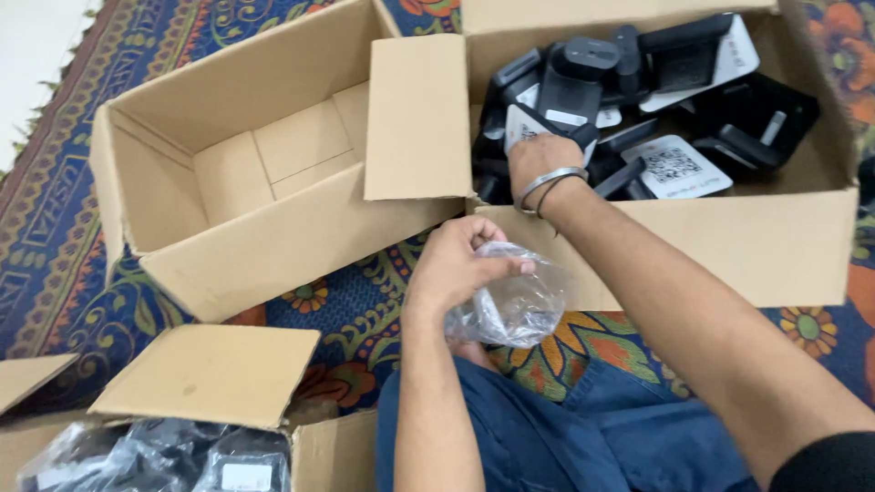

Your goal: The person unboxes electronic devices, organizes them, and packs them into plastic bags.

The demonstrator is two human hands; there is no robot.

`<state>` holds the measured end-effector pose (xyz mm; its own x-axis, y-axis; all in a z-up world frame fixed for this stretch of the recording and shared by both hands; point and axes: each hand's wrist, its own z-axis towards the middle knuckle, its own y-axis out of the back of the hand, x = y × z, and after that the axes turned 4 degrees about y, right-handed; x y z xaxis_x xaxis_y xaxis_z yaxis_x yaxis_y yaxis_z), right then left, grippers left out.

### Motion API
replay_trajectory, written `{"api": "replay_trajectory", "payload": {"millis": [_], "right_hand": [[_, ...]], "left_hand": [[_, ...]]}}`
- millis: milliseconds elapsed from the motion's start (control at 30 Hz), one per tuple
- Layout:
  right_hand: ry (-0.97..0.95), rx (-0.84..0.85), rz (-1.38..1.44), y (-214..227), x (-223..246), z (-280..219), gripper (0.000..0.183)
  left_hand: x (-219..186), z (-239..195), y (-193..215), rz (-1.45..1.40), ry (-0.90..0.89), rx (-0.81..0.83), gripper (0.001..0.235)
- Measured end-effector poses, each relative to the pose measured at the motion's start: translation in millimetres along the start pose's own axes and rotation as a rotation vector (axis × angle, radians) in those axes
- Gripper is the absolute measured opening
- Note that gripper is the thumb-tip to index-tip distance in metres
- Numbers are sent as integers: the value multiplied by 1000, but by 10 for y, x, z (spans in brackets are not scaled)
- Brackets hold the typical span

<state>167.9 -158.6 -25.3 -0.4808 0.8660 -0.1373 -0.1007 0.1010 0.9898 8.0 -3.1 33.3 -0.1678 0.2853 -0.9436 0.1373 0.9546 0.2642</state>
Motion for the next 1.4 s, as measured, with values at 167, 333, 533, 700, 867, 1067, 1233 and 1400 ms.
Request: {"api": "replay_trajectory", "payload": {"millis": [167,333,533,700,867,1067,1233,1400], "right_hand": [[-121,156,66,330,26,-207,21],[-185,49,125,681,-171,-641,26],[-269,-468,599,848,-727,-1381,31],[-351,-228,2066,534,-875,-2554,31],[-257,-155,2255,-47,-441,-3611,35],[-519,-497,2270,-238,-280,-3839,33],[-498,-411,1999,-422,-288,-3798,30],[-471,-21,1716,-399,-95,-3789,27]], "left_hand": [[142,35,-3,-145,-72,-79,32],[86,-53,-17,-74,-98,-164,37],[100,-197,-285,62,-157,-284,28],[-14,-490,-664,58,-82,-301,19],[139,-495,-1020,-162,-81,-128,18],[199,-573,-1376,-334,-70,56,16],[200,-641,-1566,-353,-153,-88,20],[-194,-978,-1607,315,-223,33,20]]}}
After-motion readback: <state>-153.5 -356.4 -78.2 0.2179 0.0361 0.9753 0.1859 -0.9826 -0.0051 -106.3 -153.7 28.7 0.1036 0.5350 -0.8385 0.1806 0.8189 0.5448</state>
